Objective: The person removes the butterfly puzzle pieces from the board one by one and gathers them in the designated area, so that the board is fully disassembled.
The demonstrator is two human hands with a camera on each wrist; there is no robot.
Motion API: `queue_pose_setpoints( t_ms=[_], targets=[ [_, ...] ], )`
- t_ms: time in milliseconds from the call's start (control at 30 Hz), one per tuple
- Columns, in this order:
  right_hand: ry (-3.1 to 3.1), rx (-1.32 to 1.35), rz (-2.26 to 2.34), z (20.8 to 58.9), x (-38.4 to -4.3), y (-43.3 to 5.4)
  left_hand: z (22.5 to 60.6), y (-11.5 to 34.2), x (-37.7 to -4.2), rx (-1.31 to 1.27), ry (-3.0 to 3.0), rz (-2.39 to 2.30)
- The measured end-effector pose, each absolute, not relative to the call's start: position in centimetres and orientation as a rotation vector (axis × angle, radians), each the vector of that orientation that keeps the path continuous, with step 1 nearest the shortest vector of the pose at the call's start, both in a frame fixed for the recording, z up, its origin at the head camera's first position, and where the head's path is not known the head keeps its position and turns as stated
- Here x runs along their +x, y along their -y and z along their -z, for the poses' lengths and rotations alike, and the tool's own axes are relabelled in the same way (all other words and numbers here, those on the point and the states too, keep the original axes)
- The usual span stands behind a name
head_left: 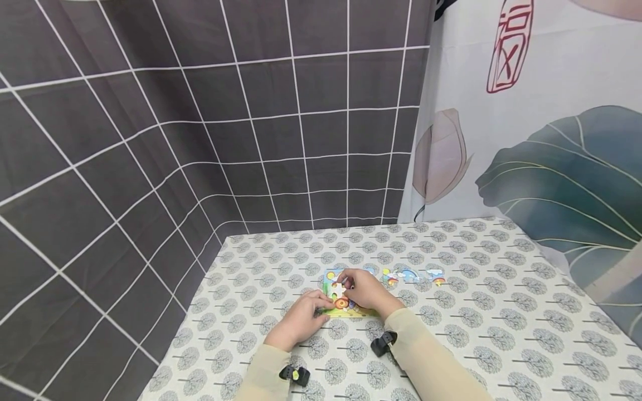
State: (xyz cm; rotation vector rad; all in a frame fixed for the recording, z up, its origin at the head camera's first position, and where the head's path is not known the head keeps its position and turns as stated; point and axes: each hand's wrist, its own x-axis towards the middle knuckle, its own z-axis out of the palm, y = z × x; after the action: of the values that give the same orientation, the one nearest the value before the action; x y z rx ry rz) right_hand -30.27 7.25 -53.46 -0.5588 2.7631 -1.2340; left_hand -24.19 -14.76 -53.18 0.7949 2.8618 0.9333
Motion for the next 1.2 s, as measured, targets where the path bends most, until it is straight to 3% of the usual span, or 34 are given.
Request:
queue_pose_setpoints(
  t_ms=[1200],
  targets=[
    [-2.688,-0.493,1.308,52.69,-29.73,-8.09,53.14,14.86,-24.06,0.782,-2.854,-0.941]
  ],
)
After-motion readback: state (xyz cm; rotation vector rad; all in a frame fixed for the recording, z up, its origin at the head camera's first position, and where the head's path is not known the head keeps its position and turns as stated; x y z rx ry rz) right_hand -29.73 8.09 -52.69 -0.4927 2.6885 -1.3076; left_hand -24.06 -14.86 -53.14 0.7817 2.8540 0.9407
